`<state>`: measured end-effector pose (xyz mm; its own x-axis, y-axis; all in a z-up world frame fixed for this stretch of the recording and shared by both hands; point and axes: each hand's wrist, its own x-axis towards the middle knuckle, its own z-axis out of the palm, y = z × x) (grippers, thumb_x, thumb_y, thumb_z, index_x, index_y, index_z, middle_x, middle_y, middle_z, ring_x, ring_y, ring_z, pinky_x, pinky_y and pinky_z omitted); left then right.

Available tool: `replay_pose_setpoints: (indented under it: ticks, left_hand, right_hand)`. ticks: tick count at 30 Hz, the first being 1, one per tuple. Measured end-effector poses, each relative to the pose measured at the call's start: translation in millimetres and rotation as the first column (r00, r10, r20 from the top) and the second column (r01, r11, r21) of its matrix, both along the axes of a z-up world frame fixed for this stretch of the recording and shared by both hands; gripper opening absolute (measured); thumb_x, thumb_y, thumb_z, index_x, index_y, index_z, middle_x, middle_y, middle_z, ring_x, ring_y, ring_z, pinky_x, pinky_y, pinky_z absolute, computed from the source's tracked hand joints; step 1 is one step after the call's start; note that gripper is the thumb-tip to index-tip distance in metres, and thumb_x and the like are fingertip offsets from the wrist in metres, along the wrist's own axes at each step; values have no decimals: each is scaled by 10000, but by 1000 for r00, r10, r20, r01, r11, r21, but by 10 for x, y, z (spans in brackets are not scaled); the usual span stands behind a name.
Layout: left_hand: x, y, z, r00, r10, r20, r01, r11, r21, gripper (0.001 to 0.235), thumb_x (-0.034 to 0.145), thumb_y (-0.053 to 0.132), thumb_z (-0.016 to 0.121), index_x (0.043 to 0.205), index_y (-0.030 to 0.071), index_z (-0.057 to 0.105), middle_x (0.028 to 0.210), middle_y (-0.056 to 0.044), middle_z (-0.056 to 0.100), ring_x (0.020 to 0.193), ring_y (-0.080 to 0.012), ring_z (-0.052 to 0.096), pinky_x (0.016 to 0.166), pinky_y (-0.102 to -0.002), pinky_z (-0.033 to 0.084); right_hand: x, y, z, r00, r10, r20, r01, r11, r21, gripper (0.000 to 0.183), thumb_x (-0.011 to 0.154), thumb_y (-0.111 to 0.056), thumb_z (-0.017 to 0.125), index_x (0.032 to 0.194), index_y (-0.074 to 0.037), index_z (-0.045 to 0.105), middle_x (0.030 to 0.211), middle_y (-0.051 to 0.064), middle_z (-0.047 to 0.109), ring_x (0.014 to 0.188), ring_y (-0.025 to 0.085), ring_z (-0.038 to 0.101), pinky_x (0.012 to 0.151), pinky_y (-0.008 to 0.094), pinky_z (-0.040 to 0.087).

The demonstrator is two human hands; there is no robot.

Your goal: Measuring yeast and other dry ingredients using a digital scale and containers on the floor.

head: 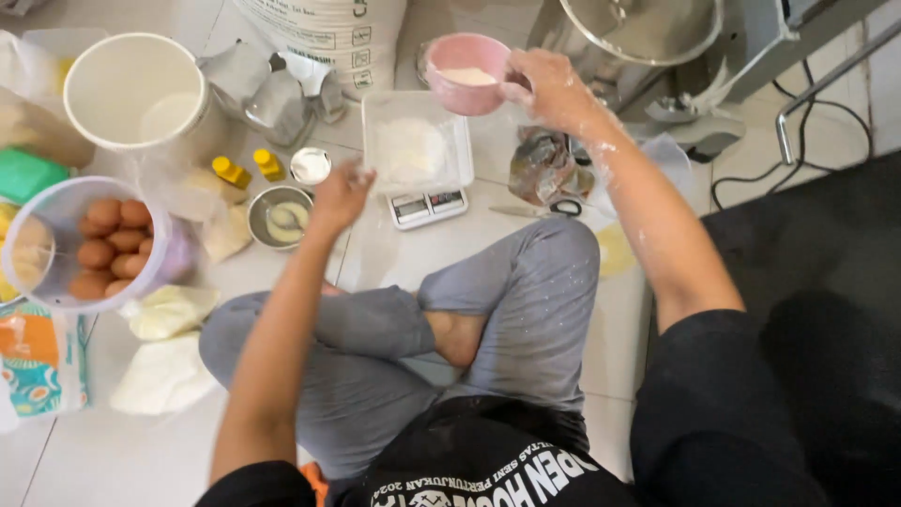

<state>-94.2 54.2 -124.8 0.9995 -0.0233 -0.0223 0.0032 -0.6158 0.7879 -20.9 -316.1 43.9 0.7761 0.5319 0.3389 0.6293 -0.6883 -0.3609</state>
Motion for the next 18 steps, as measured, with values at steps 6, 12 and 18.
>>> replay_pose_setpoints:
  ticks: [6, 12, 18]
  left_hand:
    - [326, -240, -1606, 915, 272, -298, -253, 962, 100, 704, 1023, 564, 475, 1293, -64, 642, 1143, -347, 689, 1140, -491, 652, 1023, -579, 483]
    - [257, -584, -949, 785, 466, -407, -489, 870, 53, 608, 956, 492, 651, 1349, 31, 592, 1221, -261, 690, 1192, -414, 651, 1060, -512, 492]
    - [167, -752, -853, 705, 479, -523, -690, 635, -348, 285, 1011, 205, 603, 1131, -31, 498, 1029, -277, 645, 847, -373, 748, 697, -410, 685]
  right_hand:
    - [1148, -138, -1525, 872, -400, -284, 386, 917, -105, 311, 974, -247, 732, 1200, -52, 643, 1054, 220, 687, 1049, 387, 699, 878, 485, 569]
    - [1936, 172, -2531, 727, -592, -349, 560, 804, -197, 303, 999, -354, 684, 1245, -177, 668, 1083, 134, 688, 1040, 353, 710, 873, 489, 584]
    - [2168, 512, -2653, 689, -683, -242, 660, 729, -182, 179, 1017, -220, 628, 1159, -110, 634, 1081, 164, 607, 977, 351, 713, 818, 448, 584]
